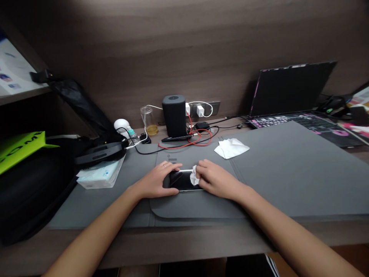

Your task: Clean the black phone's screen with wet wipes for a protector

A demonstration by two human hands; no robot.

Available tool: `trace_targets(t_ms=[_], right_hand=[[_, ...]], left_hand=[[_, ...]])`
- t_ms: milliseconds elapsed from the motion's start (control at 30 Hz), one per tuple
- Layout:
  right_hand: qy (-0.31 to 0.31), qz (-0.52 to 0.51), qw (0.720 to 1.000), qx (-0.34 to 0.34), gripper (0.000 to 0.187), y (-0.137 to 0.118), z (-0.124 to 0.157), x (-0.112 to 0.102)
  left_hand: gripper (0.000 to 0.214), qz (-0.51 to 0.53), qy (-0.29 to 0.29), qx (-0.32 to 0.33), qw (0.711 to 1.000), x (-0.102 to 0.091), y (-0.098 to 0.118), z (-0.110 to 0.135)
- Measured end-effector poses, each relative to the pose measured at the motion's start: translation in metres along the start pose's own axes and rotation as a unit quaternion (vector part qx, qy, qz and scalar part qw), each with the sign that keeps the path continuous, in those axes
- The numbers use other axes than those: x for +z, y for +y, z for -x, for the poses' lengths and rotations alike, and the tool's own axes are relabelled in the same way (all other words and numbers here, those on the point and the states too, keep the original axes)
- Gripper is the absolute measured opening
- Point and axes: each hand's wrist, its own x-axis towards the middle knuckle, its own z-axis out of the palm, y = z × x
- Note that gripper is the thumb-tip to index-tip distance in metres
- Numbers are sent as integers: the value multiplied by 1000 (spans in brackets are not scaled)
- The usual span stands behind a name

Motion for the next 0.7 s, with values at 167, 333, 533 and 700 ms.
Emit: trace_targets(t_ms=[167, 333, 533, 700], right_hand=[[-13, -14, 999, -28, 6, 0, -1, 1], [2, -6, 1000, -14, 9, 0, -2, 3], [3, 0, 1000, -19, 13, 3, -4, 6], [-4, -2, 999, -51, 10, 3, -4, 7]], left_hand=[[76, -4, 1, -1, 1000, 0, 0, 0], [75, -5, 2, 3, 1000, 0, -1, -1], [73, -5, 3, 7, 1000, 1, -2, 0], [75, -7, 1, 3, 1000, 1, -2, 0]])
